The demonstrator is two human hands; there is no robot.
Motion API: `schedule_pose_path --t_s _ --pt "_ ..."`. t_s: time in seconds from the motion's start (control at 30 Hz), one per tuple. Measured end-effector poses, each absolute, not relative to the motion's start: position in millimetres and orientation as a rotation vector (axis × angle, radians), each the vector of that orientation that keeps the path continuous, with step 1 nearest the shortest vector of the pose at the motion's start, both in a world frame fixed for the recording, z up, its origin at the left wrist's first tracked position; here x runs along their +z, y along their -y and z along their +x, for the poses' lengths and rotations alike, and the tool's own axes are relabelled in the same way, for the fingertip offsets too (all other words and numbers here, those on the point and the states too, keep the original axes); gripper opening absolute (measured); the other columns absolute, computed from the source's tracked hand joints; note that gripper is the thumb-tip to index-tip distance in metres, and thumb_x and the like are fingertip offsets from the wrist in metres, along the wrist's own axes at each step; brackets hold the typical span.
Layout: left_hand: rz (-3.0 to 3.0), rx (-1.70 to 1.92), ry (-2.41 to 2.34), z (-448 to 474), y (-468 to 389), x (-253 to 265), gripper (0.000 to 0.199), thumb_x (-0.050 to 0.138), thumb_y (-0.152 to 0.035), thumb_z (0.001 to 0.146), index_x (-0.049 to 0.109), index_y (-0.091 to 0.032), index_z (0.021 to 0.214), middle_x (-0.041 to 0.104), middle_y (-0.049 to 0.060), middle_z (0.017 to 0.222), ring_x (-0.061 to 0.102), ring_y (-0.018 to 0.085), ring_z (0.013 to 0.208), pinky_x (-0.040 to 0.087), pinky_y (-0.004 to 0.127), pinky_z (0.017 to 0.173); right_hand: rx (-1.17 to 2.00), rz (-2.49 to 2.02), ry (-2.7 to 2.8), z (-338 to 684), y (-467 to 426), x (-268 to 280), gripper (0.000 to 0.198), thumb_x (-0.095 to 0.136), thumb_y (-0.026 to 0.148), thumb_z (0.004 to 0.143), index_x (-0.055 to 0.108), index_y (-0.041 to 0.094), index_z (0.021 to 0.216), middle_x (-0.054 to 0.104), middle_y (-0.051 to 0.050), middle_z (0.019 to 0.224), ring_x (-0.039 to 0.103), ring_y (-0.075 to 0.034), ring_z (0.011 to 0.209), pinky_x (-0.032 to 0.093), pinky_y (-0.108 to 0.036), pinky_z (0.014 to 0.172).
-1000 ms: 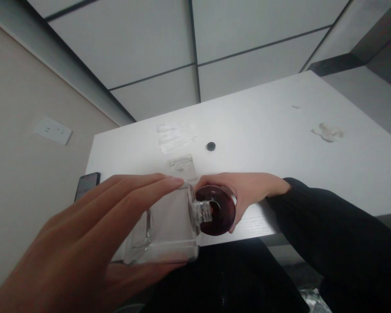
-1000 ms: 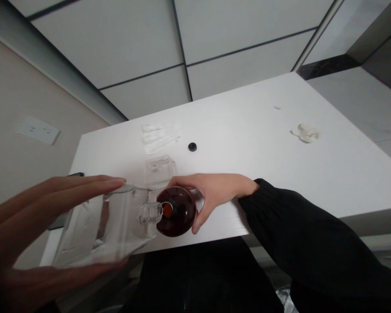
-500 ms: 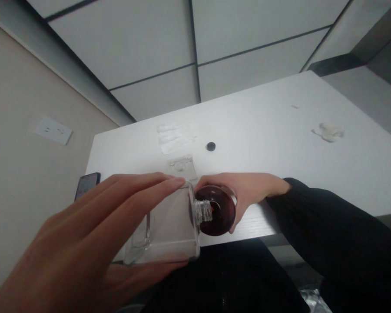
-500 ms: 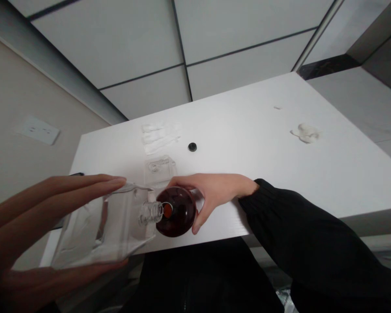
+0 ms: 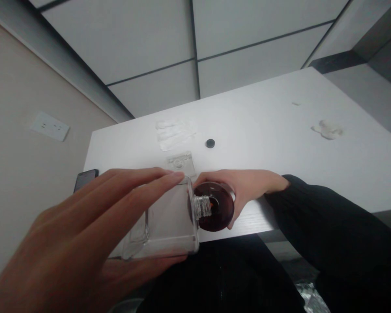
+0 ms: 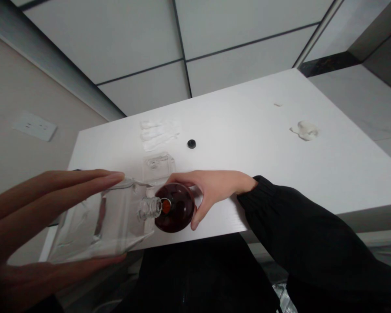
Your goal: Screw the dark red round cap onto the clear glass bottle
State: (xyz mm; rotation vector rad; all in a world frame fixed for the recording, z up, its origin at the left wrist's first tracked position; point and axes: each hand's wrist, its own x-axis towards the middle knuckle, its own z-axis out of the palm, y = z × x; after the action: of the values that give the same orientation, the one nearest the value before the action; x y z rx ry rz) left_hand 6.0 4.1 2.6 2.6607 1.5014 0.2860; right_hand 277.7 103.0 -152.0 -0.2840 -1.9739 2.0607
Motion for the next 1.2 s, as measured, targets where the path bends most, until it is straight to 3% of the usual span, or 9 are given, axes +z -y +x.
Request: schedule_pose_path --t_s 0.13,0.37,0.9,1.2 --pt "2.689 0.287 -1.492 6.6 -5.6 0.6 0.071 0.053 -0.080 0.089 0.035 -0.063 0.156 0.063 -0.017 0.148 0.076 0.035 0.111 0.066 0.049 0.089 2.049 -0.290 1.982 277.8 -102.9 -152.4 0.086 0.102 0.034 0.057 0.061 0.020 0.132 0.071 -0.007 0.132 0.068 -0.026 0.120 0.052 -0.036 0.105" --pt "2.714 0.281 -1.476 6.1 -5.2 0.7 0.070 0.050 -0.080 0.091 0.032 -0.063 0.156 0.064 -0.016 0.148 0.077 0.035 0.109 0.068 0.049 0.078 2.056 -0.281 1.972 277.0 -103.0 -152.4 0.086 0.102 0.033 0.058 0.061 0.020 0.132 0.072 -0.007 0.131 0.068 -0.025 0.119 0.052 -0.035 0.104" --pt "2.713 0.262 -1.499 5.6 -4.0 -0.3 0.071 0.049 -0.080 0.091 0.031 -0.063 0.157 0.061 -0.018 0.151 0.075 0.036 0.114 0.065 0.051 0.094 2.076 -0.274 1.950 276.7 -102.4 -151.0 0.086 0.101 0.029 0.058 0.060 0.020 0.133 0.071 -0.007 0.132 0.069 -0.025 0.120 0.053 -0.034 0.103" --pt "2.710 0.229 -1.485 4.8 -2.9 2.8 0.071 0.050 -0.078 0.092 0.032 -0.061 0.158 0.063 -0.015 0.149 0.074 0.033 0.116 0.068 0.046 0.085 2.069 -0.301 1.968 276.6 -102.2 -149.1 0.085 0.102 0.031 0.058 0.061 0.020 0.132 0.071 -0.008 0.131 0.068 -0.025 0.119 0.052 -0.036 0.106"
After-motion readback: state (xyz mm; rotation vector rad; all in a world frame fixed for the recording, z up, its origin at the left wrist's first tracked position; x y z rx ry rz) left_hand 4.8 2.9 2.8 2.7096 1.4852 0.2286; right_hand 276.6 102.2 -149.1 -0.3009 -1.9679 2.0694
